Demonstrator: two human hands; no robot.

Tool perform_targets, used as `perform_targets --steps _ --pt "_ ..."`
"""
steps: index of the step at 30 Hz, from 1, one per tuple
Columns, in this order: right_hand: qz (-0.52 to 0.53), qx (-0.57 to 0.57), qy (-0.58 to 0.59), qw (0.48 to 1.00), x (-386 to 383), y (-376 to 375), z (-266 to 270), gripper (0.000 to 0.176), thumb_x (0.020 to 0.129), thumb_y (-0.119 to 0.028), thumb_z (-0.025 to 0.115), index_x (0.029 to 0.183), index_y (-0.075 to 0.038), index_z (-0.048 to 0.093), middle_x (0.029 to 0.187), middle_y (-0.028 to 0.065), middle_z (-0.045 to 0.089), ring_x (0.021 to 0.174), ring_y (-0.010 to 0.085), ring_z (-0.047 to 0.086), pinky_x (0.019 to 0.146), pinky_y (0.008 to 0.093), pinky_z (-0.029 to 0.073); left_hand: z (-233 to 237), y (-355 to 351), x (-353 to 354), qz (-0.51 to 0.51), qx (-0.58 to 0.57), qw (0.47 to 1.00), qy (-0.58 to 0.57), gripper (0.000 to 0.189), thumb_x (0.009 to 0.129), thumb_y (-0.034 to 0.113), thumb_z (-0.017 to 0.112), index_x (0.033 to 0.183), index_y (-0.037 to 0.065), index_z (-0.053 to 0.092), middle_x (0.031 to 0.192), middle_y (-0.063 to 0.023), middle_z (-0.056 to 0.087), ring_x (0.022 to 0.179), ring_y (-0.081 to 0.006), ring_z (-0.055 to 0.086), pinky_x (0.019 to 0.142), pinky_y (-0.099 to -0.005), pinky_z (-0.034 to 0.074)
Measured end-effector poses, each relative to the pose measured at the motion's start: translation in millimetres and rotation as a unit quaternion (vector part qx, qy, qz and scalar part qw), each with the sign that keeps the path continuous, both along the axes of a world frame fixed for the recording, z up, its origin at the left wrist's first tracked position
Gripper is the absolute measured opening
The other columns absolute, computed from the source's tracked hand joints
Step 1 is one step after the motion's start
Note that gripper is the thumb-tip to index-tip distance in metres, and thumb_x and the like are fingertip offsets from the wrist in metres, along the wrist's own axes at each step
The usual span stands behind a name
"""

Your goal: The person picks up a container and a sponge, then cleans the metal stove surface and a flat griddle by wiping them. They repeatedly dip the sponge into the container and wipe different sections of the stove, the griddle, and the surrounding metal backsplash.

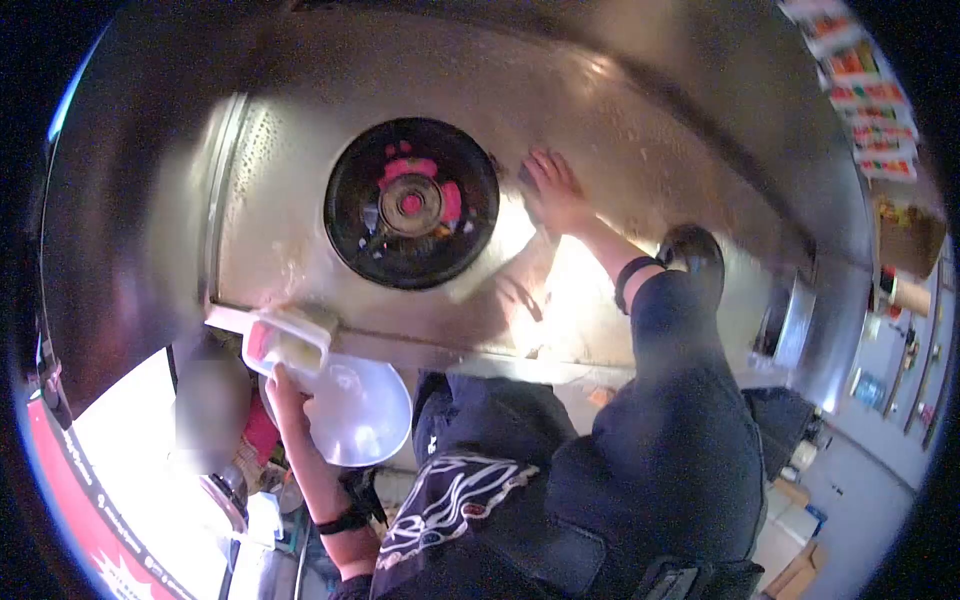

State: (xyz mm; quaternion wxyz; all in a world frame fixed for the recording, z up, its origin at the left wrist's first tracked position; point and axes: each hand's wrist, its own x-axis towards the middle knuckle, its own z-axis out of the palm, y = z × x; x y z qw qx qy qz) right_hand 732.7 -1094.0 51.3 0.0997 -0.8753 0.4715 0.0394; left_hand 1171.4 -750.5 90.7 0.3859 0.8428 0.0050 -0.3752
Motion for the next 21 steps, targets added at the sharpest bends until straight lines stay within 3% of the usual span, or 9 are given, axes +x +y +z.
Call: perform_targets --steps 4,6,9,11,12,14,17,20,21 --pt "-0.153 0.097 0.016 0.983 -98 32 2 0.065 0.09 -0.038 0.056 0.139 0.0 0.034 0.145 0.0239 0.034 0.136 0.0414 0.028 0.113 0.046 0.024 21 -20 -11 -0.039 -0.031 0.998 0.031 0.036 0.091 0.033 0.047 0.09 -0.002 0.057 0.066 -0.0046 0.052 0.053 -0.0143 0.048 0.047 -0.0311 0.038" --pt "-0.463 -0.126 0.073 0.874 -134 61 -53 0.068 0.084 -0.042 0.062 0.131 0.002 0.04 0.132 0.0296 0.043 0.125 0.0449 0.04 0.107 0.0476 0.031 11 -10 -11 -0.036 -0.034 0.998 0.05 0.028 0.089 0.027 0.044 0.094 0.003 0.059 0.069 -0.0032 0.054 0.053 -0.0108 0.047 0.048 -0.0274 0.039" --pt "-0.313 -0.196 -0.068 0.927 -56 108 -45 0.026 0.075 -0.018 0.062 0.091 0.001 0.055 0.093 0.0258 0.058 0.091 0.0396 0.058 0.075 0.0507 0.048 11 -3 -26 0.035 -0.048 0.996 0.071 0.025 0.088 0.025 0.044 0.09 0.004 0.058 0.067 -0.0027 0.052 0.051 -0.0108 0.044 0.047 -0.0274 0.038" --pt "-0.196 -0.15 -0.114 0.962 22 151 -17 0.025 0.075 -0.011 0.059 0.096 0.002 0.054 0.098 0.0245 0.057 0.095 0.0398 0.055 0.084 0.0516 0.043 29 2 -39 0.035 -0.047 0.996 0.064 0.023 0.087 0.025 0.046 0.087 0.005 0.057 0.067 -0.0028 0.051 0.05 -0.0109 0.045 0.048 -0.0271 0.038" --pt "-0.163 0.148 -0.068 0.973 49 164 2 0.059 0.094 -0.024 0.047 0.144 0.0 0.027 0.153 0.0248 0.018 0.142 0.0463 0.009 0.115 0.0559 0.014 36 7 -44 0.036 -0.062 0.995 0.064 0.023 0.086 0.026 0.047 0.087 0.005 0.057 0.066 -0.0026 0.051 0.049 -0.0105 0.044 0.047 -0.0265 0.039" --pt "0.029 0.089 -0.075 0.993 66 202 -3 0.057 0.096 -0.033 0.046 0.146 -0.011 0.029 0.155 0.0173 0.017 0.143 0.0437 0.01 0.113 0.0618 0.014 46 21 -51 0.03 -0.076 0.995 0.063 0.024 0.086 0.026 0.048 0.086 0.005 0.057 0.065 -0.0025 0.05 0.048 -0.0102 0.044 0.045 -0.026 0.039" --pt "0.015 0.108 -0.05 0.993 29 216 4 0.053 0.096 -0.031 0.047 0.144 -0.012 0.033 0.154 0.016 0.022 0.143 0.042 0.012 0.114 0.0593 0.016 58 48 -46 -0.011 -0.058 0.997 0.057 0.023 0.086 0.027 0.048 0.085 0.005 0.058 0.064 -0.0019 0.051 0.045 -0.0099 0.042 0.042 -0.0253 0.038" --pt "-0.191 0.165 -0.043 0.967 -75 228 3 0.056 0.09 -0.035 0.052 0.135 -0.003 0.041 0.147 0.0226 0.032 0.14 0.0423 0.022 0.113 0.0542 0.02 71 72 -51 -0.051 -0.041 0.996 0.054 0.024 0.087 0.026 0.048 0.082 0.005 0.058 0.061 -0.0005 0.05 0.043 -0.01 0.041 0.041 -0.0257 0.037" --pt "-0.263 0.064 -0.067 0.96 -113 250 -1 0.062 0.086 -0.036 0.059 0.131 0.002 0.041 0.138 0.0269 0.039 0.13 0.0422 0.034 0.11 0.0539 0.026 72 79 -52 -0.053 -0.043 0.996 0.055 0.024 0.087 0.026 0.048 0.082 0.005 0.058 0.061 -0.0005 0.05 0.043 -0.01 0.041 0.041 -0.0257 0.037"
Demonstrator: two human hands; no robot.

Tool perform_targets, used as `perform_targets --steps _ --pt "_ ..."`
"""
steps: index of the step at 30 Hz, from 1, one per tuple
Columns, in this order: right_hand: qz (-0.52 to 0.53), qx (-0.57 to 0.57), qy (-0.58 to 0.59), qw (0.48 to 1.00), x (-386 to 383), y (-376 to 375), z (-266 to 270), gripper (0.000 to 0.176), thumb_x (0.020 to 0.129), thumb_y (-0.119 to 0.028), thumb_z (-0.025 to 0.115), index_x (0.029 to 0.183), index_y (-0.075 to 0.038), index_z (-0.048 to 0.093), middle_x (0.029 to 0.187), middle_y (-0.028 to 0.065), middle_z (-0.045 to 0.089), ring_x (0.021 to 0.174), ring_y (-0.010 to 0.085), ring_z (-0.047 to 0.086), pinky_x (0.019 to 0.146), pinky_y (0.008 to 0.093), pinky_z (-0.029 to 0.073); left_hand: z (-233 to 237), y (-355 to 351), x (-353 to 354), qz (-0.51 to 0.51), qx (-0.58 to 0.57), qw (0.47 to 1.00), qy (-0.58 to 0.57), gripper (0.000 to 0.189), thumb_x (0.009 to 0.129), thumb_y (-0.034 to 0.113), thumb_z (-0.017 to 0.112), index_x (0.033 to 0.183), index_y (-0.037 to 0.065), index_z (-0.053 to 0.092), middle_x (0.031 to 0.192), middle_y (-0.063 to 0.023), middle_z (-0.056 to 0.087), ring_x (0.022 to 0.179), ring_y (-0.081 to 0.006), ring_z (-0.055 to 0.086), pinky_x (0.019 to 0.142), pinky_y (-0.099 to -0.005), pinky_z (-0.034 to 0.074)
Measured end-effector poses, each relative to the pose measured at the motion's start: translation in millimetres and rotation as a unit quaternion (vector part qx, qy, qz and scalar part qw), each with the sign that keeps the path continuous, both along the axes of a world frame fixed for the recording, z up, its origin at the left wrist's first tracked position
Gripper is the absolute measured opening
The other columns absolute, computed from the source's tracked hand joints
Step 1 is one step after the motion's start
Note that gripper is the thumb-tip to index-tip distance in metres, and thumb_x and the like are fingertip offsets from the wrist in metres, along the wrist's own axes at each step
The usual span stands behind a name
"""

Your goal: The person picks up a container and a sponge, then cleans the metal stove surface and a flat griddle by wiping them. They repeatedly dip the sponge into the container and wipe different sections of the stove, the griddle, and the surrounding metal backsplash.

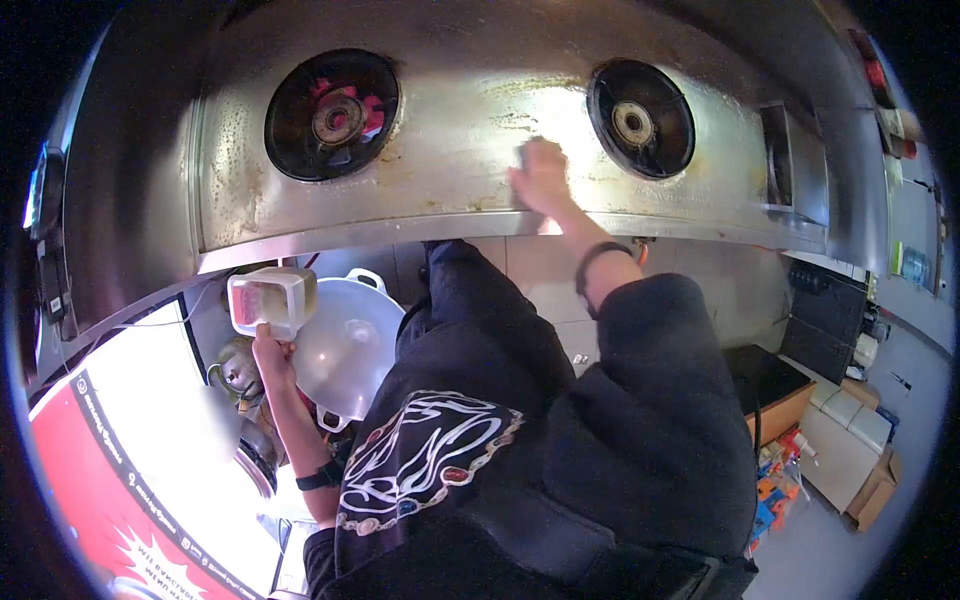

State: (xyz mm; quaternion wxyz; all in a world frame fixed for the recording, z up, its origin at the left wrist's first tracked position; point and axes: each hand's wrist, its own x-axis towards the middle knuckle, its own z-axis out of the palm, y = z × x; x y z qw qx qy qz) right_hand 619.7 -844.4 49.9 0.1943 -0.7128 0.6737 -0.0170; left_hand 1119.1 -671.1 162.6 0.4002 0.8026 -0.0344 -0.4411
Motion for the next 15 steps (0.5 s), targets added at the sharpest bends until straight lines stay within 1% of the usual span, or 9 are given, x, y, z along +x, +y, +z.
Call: perform_targets --steps 1,2,4,6,8,10,11,13,15 --pt "-0.071 -0.027 0.122 0.99 -33 22 -24 0.071 0.089 -0.041 0.055 0.14 0.002 0.03 0.145 0.0286 0.029 0.133 0.0459 0.027 0.112 0.0537 0.021 -1 8 -2 -0.012 -0.011 1.0 0.007 0.024 0.087 0.026 0.048 0.082 0.005 0.058 0.061 -0.0006 0.05 0.043 -0.0102 0.041 0.041 -0.0262 0.037" --pt "-0.134 0.016 0.121 0.984 -50 38 -10 0.077 0.092 -0.045 0.051 0.144 0.004 0.021 0.149 0.031 0.02 0.135 0.0505 0.021 0.113 0.0549 0.016 -4 16 -4 -0.026 -0.02 0.999 0.014 0.024 0.087 0.026 0.048 0.082 0.004 0.058 0.06 -0.0006 0.049 0.043 -0.0103 0.041 0.042 -0.0268 0.037" --pt "-0.167 0.018 0.159 0.973 -59 63 -26 0.079 0.092 -0.046 0.048 0.145 0.005 0.019 0.149 0.0325 0.018 0.136 0.0533 0.017 0.114 0.0567 0.011 -18 29 -3 -0.038 -0.006 0.999 0.019 0.028 0.086 0.026 0.047 0.085 0.0 0.057 0.059 -0.0032 0.048 0.044 -0.0122 0.042 0.043 -0.0282 0.039" --pt "-0.217 0.099 0.153 0.959 2 66 13 0.075 0.094 -0.044 0.044 0.145 0.007 0.02 0.148 0.0346 0.017 0.137 0.0532 0.016 0.113 0.0589 0.012 -20 29 -11 -0.053 0.005 0.998 0.021 0.032 0.086 0.026 0.046 0.089 -0.004 0.057 0.058 -0.0059 0.047 0.045 -0.014 0.044 0.044 -0.0296 0.04" --pt "-0.03 0.182 0.204 0.961 60 65 12 0.069 0.095 -0.04 0.041 0.143 0.008 0.025 0.149 0.0324 0.019 0.138 0.0516 0.017 0.113 0.0588 0.011 -15 25 -26 -0.03 0.042 0.999 0.011 0.026 0.087 0.026 0.048 0.079 0.004 0.056 0.057 -0.0005 0.047 0.044 -0.0107 0.042 0.044 -0.0276 0.038" --pt "-0.051 -0.023 0.126 0.99 129 69 -9 0.063 0.096 -0.038 0.04 0.139 0.007 0.034 0.149 0.0261 0.027 0.14 0.0462 0.019 0.111 0.0637 0.011 -17 21 -30 -0.055 0.038 0.998 0.002 0.027 0.088 0.028 0.047 0.078 0.005 0.056 0.055 -0.0004 0.046 0.043 -0.0106 0.041 0.043 -0.027 0.038" --pt "-0.093 -0.042 0.017 0.995 161 70 -37 0.06 0.096 -0.037 0.041 0.141 0.001 0.034 0.151 0.0231 0.026 0.14 0.0463 0.018 0.109 0.0667 0.014 -17 18 -29 -0.069 0.042 0.997 0.005 0.027 0.088 0.028 0.047 0.079 0.005 0.056 0.055 -0.0002 0.046 0.042 -0.0105 0.041 0.042 -0.0268 0.038" --pt "0.138 0.043 -0.007 0.989 196 66 -3 0.053 0.096 -0.032 0.042 0.144 -0.009 0.035 0.152 0.0151 0.029 0.141 0.0423 0.021 0.108 0.0667 0.02 -4 4 -45 -0.089 0.031 0.995 0.028 0.027 0.09 0.028 0.046 0.076 0.007 0.056 0.055 0.0011 0.046 0.04 -0.01 0.039 0.039 -0.0266 0.036" --pt "0.161 0.027 -0.045 0.986 178 57 -3 0.05 0.095 -0.03 0.045 0.142 -0.013 0.039 0.152 0.0119 0.031 0.141 0.0384 0.023 0.108 0.0664 0.021 7 -10 -52 -0.109 0.025 0.994 0.021 0.026 0.09 0.027 0.045 0.075 0.007 0.055 0.054 0.0014 0.045 0.04 -0.0099 0.038 0.039 -0.0268 0.035"
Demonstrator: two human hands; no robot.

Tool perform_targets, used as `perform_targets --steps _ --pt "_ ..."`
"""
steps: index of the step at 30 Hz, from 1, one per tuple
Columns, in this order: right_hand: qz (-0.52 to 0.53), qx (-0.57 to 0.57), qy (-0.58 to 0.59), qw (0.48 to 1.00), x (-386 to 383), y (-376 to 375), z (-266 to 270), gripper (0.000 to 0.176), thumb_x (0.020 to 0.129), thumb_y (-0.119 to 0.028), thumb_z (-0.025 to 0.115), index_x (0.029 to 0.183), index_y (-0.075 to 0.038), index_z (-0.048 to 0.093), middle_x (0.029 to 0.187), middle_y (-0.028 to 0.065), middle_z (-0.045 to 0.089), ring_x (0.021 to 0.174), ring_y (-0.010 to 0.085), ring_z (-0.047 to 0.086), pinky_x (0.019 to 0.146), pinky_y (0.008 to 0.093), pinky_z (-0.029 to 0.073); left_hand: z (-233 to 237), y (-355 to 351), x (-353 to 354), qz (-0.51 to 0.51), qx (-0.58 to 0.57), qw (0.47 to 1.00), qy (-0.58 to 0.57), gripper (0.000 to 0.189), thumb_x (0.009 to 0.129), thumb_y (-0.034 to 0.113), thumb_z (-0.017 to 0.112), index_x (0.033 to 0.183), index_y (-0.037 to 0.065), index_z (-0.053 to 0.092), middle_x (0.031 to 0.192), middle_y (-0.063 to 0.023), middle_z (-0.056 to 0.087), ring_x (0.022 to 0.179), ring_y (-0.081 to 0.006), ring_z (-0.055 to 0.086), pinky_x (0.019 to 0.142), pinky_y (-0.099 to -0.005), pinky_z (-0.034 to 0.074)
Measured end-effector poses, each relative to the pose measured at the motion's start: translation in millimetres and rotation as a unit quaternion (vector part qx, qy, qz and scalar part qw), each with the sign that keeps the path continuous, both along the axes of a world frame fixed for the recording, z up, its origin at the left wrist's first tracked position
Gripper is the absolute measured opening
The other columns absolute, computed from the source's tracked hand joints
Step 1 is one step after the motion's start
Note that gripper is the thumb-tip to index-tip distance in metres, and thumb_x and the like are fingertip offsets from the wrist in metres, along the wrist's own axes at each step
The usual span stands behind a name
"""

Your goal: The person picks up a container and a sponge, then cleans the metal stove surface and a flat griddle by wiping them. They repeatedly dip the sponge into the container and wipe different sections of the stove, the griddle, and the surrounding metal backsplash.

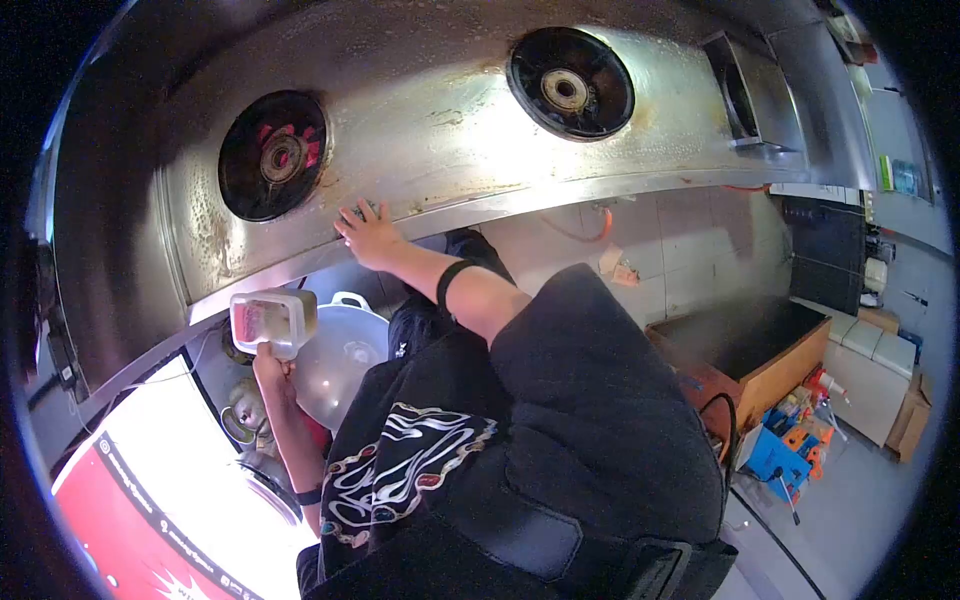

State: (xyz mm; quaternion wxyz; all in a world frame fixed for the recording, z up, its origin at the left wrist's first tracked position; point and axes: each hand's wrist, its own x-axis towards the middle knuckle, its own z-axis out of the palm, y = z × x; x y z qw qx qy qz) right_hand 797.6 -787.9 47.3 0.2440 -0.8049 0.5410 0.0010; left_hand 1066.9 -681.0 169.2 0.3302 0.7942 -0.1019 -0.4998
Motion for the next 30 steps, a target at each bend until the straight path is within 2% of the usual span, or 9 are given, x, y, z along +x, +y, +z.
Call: perform_targets --steps 6,8,11,13,15,17,21,25,30 --pt "0.031 -0.079 -0.005 0.996 -194 7 -9 0.035 0.086 -0.021 0.06 0.121 -0.018 0.06 0.146 0.0015 0.042 0.138 0.0318 0.033 0.107 0.0602 0.031 1 -31 -18 -0.072 -0.031 0.997 -0.014 0.034 0.09 0.029 0.046 0.08 0.0 0.06 0.057 -0.0034 0.05 0.044 -0.0107 0.042 0.042 -0.0274 0.037" --pt "-0.079 -0.061 -0.077 0.992 -274 27 3 0.031 0.084 -0.013 0.059 0.115 -0.017 0.064 0.14 0.0046 0.049 0.133 0.0359 0.04 0.109 0.046 0.035 5 -44 -38 -0.08 -0.015 0.995 -0.053 0.033 0.09 0.029 0.046 0.079 0.0 0.06 0.057 -0.0034 0.051 0.044 -0.0108 0.041 0.042 -0.0275 0.036" --pt "-0.17 -0.029 0.003 0.985 -338 38 40 0.035 0.085 -0.008 0.055 0.119 -0.009 0.059 0.14 0.0222 0.044 0.132 0.048 0.035 0.106 0.0482 0.037 9 -61 -60 -0.07 -0.001 0.997 -0.021 0.033 0.088 0.029 0.047 0.079 0.0 0.06 0.058 -0.0039 0.051 0.044 -0.0113 0.042 0.043 -0.0278 0.037" --pt "-0.275 0.003 0.063 0.959 -321 31 46 0.036 0.087 -0.013 0.053 0.12 0.0 0.053 0.137 0.0279 0.043 0.128 0.0502 0.037 0.106 0.0514 0.034 9 -72 -70 -0.077 -0.009 0.997 0.007 0.032 0.088 0.029 0.047 0.08 0.0 0.06 0.058 -0.0047 0.051 0.045 -0.0118 0.042 0.044 -0.0279 0.038" --pt "-0.226 -0.236 0.137 0.935 -276 32 -8 0.043 0.088 -0.021 0.051 0.122 0.007 0.048 0.13 0.0296 0.044 0.116 0.0495 0.043 0.103 0.0557 0.032 12 -88 -89 -0.072 -0.001 0.997 -0.013 0.027 0.087 0.027 0.046 0.074 0.005 0.056 0.053 -0.0018 0.047 0.04 -0.0118 0.04 0.04 -0.0286 0.037" --pt "-0.068 0.094 0.048 0.992 -230 -28 49 0.056 0.093 -0.032 0.049 0.136 0.003 0.038 0.143 0.0295 0.032 0.134 0.0448 0.031 0.111 0.0582 0.02 2 -100 -96 -0.077 0.002 0.997 -0.017 0.028 0.087 0.026 0.046 0.074 0.004 0.056 0.053 -0.0028 0.047 0.039 -0.0128 0.041 0.038 -0.0292 0.037" --pt "0.097 -0.049 -0.015 0.994 -209 -117 3 0.056 0.095 -0.041 0.046 0.142 -0.013 0.036 0.153 0.0187 0.023 0.143 0.0397 0.017 0.114 0.0603 0.015 3 -121 -116 -0.074 0.017 0.997 -0.035 0.026 0.086 0.026 0.047 0.083 0.002 0.057 0.055 -0.0053 0.05 0.04 -0.0139 0.044 0.039 -0.029 0.039" --pt "-0.194 -0.117 0.095 0.969 -252 -237 -16 0.064 0.092 -0.046 0.049 0.144 -0.011 0.033 0.152 0.0201 0.024 0.143 0.0421 0.015 0.113 0.0605 0.015 32 -127 -142 -0.084 -0.003 0.996 -0.041 0.031 0.088 0.028 0.046 0.078 0.001 0.057 0.055 -0.006 0.049 0.044 -0.0156 0.048 0.042 -0.0294 0.039" --pt "-0.261 -0.123 0.072 0.955 -240 -157 -24 0.075 0.093 -0.049 0.047 0.147 -0.002 0.025 0.149 0.0315 0.02 0.14 0.0493 0.014 0.11 0.0622 0.016 23 -123 -137 -0.083 0.003 0.996 -0.018 0.032 0.086 0.027 0.046 0.069 0.002 0.056 0.055 -0.0068 0.051 0.046 -0.0163 0.048 0.044 -0.0302 0.039"
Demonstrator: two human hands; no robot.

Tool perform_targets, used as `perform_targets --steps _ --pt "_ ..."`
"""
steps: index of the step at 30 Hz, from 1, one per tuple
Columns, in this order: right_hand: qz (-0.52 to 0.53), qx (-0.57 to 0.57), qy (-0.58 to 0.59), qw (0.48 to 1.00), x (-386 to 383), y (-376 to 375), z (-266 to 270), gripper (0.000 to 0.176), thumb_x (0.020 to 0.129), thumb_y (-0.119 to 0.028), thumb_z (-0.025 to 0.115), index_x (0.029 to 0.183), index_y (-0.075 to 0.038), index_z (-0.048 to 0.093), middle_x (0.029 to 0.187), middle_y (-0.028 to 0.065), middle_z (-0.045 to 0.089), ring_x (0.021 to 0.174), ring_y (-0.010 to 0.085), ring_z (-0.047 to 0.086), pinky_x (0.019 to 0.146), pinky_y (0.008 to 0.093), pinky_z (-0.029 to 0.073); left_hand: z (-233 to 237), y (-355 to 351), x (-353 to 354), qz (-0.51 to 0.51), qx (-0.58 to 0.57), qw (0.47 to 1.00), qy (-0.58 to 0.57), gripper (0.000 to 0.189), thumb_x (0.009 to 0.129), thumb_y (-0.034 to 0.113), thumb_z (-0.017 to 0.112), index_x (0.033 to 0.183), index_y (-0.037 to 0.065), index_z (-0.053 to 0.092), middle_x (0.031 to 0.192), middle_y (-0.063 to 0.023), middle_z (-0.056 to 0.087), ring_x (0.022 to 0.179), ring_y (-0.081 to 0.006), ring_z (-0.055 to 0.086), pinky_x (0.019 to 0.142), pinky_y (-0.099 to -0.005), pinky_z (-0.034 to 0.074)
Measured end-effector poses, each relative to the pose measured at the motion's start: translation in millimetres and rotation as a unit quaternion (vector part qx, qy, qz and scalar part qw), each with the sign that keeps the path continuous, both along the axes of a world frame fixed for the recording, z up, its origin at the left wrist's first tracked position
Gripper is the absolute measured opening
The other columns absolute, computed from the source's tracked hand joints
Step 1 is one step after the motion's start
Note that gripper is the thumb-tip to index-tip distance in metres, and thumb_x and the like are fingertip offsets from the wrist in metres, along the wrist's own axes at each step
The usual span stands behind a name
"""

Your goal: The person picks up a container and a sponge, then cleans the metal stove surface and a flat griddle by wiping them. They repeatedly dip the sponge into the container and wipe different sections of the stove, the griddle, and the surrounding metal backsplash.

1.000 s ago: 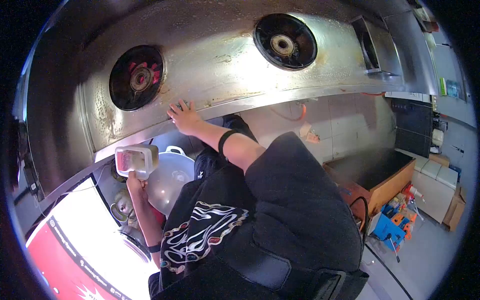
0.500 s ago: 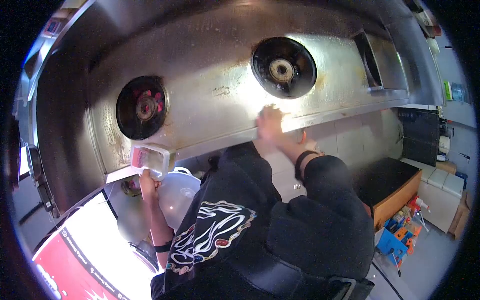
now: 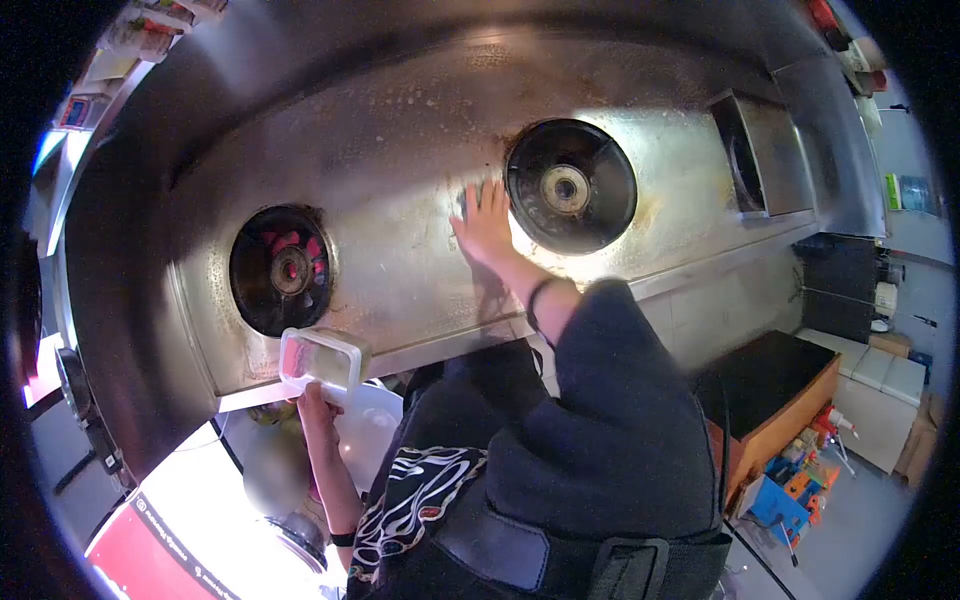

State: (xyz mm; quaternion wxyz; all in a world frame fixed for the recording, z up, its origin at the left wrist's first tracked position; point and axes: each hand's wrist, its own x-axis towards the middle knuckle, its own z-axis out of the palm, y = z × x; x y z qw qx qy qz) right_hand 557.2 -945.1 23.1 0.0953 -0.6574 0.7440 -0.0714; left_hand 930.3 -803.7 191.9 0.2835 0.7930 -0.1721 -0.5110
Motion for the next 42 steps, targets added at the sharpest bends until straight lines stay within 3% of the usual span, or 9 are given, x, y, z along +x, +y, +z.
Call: perform_targets --steps 6,13,16,23,30,37,40,41,42 --pt "0.007 0.163 0.096 0.982 -2 113 44 0.08 0.093 -0.056 0.044 0.148 -0.003 0.022 0.149 0.0331 0.018 0.14 0.0512 0.013 0.11 0.0646 0.01 -23 1 20 -0.044 0.001 0.999 -0.004 0.032 0.086 0.029 0.046 0.076 0.001 0.057 0.055 -0.0077 0.051 0.044 -0.0163 0.048 0.044 -0.0304 0.041" --pt "0.177 -0.014 0.039 0.983 -11 -48 11 0.064 0.093 -0.049 0.046 0.141 -0.008 0.037 0.146 0.027 0.032 0.138 0.0459 0.023 0.111 0.0614 0.016 -9 -10 21 -0.092 0.032 0.995 -0.026 0.031 0.087 0.024 0.046 0.074 -0.001 0.057 0.058 -0.0101 0.053 0.044 -0.0176 0.049 0.043 -0.0281 0.041" --pt "-0.103 -0.031 0.05 0.993 14 -76 -2 0.059 0.093 -0.044 0.047 0.14 -0.009 0.04 0.146 0.0257 0.033 0.138 0.0453 0.023 0.112 0.0603 0.016 -12 -14 26 -0.189 -0.013 0.98 -0.054 0.032 0.088 0.023 0.045 0.076 -0.002 0.058 0.058 -0.0104 0.053 0.044 -0.018 0.05 0.043 -0.0292 0.041" --pt "0.451 -0.014 -0.138 0.882 50 37 17 0.05 0.092 -0.03 0.048 0.137 -0.012 0.044 0.147 0.0246 0.032 0.14 0.0458 0.02 0.115 0.0562 0.015 -35 -36 15 -0.18 -0.017 0.983 -0.038 0.036 0.087 0.027 0.043 0.084 -0.006 0.06 0.068 -0.0136 0.057 0.048 -0.022 0.052 0.044 -0.0336 0.044" --pt "-0.094 0.057 -0.019 0.994 10 -90 25 0.064 0.088 -0.037 0.053 0.144 -0.009 0.035 0.151 0.025 0.025 0.142 0.045 0.014 0.115 0.0586 0.012 -81 -41 24 -0.232 -0.04 0.967 -0.099 0.035 0.087 0.024 0.041 0.079 -0.006 0.059 0.067 -0.015 0.057 0.049 -0.0219 0.053 0.044 -0.0339 0.044" --pt "0.561 0.037 -0.124 0.818 86 -42 -12 0.046 0.091 -0.031 0.051 0.134 -0.015 0.051 0.145 0.0138 0.04 0.138 0.0353 0.031 0.112 0.0495 0.028 -52 -79 -18 -0.287 0.001 0.955 -0.079 0.041 0.09 0.027 0.041 0.078 -0.007 0.063 0.068 -0.02 0.059 0.064 -0.024 0.061 0.055 -0.0408 0.045" --pt "0.363 -0.039 -0.048 0.93 66 -72 -14 0.024 0.088 -0.022 0.054 0.103 -0.009 0.066 0.109 0.015 0.065 0.102 0.0312 0.062 0.089 0.0433 0.049 -69 -91 -13 -0.405 -0.15 0.862 -0.265 0.042 0.09 0.027 0.043 0.079 -0.008 0.064 0.076 -0.0282 0.064 0.072 -0.0382 0.065 0.062 -0.0464 0.048" --pt "0.175 0.177 -0.13 0.96 57 -86 13 0.023 0.087 -0.02 0.055 0.101 -0.005 0.067 0.095 0.0187 0.068 0.087 0.0345 0.066 0.077 0.0453 0.053 -57 -98 -16 -0.484 -0.2 0.779 -0.344 0.043 0.09 0.028 0.043 0.082 -0.009 0.064 0.083 -0.0319 0.062 0.081 -0.0468 0.062 0.07 -0.052 0.047" --pt "0.11 0.167 -0.084 0.976 43 -98 3 0.025 0.088 -0.022 0.055 0.099 -0.003 0.067 0.086 0.021 0.068 0.079 0.0378 0.067 0.072 0.0466 0.054 -39 -107 -31 -0.371 -0.142 0.873 -0.284 0.044 0.089 0.029 0.043 0.082 -0.009 0.064 0.084 -0.0335 0.061 0.083 -0.0498 0.06 0.076 -0.0543 0.046"
